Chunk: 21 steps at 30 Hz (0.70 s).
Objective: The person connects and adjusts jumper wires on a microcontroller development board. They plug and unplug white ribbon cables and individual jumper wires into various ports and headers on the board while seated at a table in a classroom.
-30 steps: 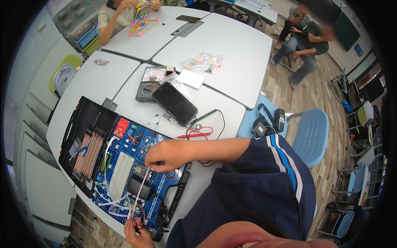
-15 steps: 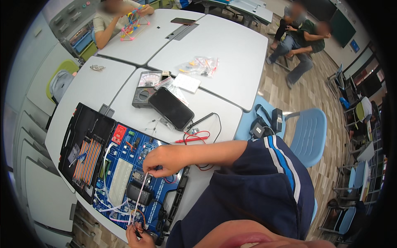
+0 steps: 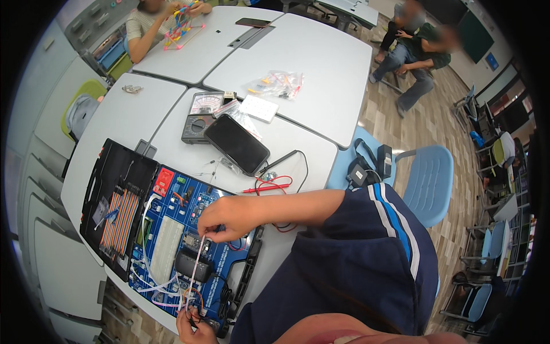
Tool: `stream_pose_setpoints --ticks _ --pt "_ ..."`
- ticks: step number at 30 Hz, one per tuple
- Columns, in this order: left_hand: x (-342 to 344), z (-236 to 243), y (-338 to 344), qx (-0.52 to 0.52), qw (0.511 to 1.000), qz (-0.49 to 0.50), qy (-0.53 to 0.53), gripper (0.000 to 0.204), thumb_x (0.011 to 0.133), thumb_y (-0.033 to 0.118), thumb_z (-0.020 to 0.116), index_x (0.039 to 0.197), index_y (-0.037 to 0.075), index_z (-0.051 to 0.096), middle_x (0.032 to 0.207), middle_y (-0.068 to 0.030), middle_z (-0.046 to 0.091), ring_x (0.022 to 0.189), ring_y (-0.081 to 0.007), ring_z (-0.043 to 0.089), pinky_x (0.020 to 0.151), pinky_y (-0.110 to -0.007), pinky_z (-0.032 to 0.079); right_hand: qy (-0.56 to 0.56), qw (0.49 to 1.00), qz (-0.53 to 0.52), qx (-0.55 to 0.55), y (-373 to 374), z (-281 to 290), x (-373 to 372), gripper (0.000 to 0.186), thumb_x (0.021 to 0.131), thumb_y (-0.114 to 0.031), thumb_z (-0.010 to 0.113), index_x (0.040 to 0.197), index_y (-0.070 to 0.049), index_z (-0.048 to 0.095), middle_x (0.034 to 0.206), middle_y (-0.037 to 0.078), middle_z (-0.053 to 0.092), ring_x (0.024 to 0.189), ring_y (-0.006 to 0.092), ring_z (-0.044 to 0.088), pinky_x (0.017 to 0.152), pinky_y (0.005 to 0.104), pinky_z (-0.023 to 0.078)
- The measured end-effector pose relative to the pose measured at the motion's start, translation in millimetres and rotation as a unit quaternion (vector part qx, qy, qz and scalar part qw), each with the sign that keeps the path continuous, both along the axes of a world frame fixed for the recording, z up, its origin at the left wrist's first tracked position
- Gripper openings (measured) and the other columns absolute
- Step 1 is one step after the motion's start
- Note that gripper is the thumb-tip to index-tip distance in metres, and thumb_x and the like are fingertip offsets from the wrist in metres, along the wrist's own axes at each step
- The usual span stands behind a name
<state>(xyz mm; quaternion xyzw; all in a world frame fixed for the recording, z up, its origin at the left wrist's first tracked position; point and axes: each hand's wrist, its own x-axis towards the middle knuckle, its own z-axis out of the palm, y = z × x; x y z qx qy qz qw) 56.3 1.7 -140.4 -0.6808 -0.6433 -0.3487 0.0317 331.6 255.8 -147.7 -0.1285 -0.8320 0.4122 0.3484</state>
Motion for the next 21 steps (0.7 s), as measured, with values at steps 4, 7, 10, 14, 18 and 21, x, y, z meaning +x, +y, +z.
stream_pose_setpoints --ticks 4,7,10,14,18,21 --pt "5.7 -2.1 2.5 0.041 0.999 0.014 0.015 0.01 0.09 -0.001 0.069 0.099 -0.005 0.068 0.09 -0.0195 0.072 0.077 -0.0315 0.07 0.071 -0.037 0.059 -0.009 1.0 -0.002 0.0 -0.4 0.3 0.6 0.012 0.089 -0.015 0.068 0.097 -0.006 0.07 0.084 0.008 0.071 0.076 0.0218 0.072 0.068 0.0341 0.057" --pt "9.2 -2.8 2.3 0.035 0.999 0.028 -0.01 0.011 0.089 -0.003 0.069 0.1 -0.005 0.068 0.089 -0.0193 0.072 0.076 -0.0303 0.07 0.07 -0.037 0.059 -0.01 1.0 0.0 -0.003 0.0 1.4 1.7 0.012 0.089 -0.015 0.069 0.097 -0.006 0.07 0.084 0.008 0.071 0.076 0.0216 0.072 0.068 0.034 0.057" --pt "8.3 -2.3 1.9 0.035 0.999 0.023 -0.008 0.012 0.089 -0.004 0.069 0.101 -0.005 0.069 0.09 -0.0194 0.071 0.078 -0.0297 0.07 0.07 -0.037 0.059 -0.008 1.0 0.001 -0.011 -1.0 1.2 0.3 0.011 0.089 -0.015 0.069 0.096 -0.007 0.07 0.083 0.008 0.071 0.076 0.0215 0.072 0.068 0.0339 0.057" --pt "2.0 2.0 -1.1 0.021 0.999 0.008 0.045 0.014 0.093 0.003 0.065 0.105 -0.005 0.067 0.093 -0.0168 0.071 0.079 -0.0262 0.069 0.07 -0.035 0.058 -0.014 1.0 -0.004 -0.017 -4.5 0.2 -1.2 0.01 0.089 -0.015 0.069 0.096 -0.007 0.07 0.084 0.008 0.071 0.076 0.0213 0.072 0.068 0.0338 0.056" --pt "-26.0 -36.0 -31.0 -0.155 0.953 0.193 -0.175 0.017 0.1 0.013 0.059 0.109 0.0 0.065 0.089 -0.008 0.067 0.071 -0.019 0.061 0.065 -0.029 0.053 -0.006 1.0 -0.008 -0.02 -7.1 1.8 -0.8 0.011 0.088 -0.015 0.07 0.096 -0.007 0.07 0.082 0.007 0.07 0.076 0.0211 0.072 0.067 0.034 0.056" --pt "-38.9 -44.3 -23.1 -0.133 0.959 0.1 -0.227 0.016 0.102 0.025 0.058 0.102 0.01 0.062 0.079 0.0014 0.056 0.062 -0.0121 0.049 0.056 -0.024 0.046 0.002 1.0 -0.009 -0.025 -5.5 -0.6 -0.6 0.011 0.088 -0.014 0.07 0.096 -0.006 0.07 0.081 0.007 0.069 0.076 0.0213 0.071 0.067 0.0344 0.056"
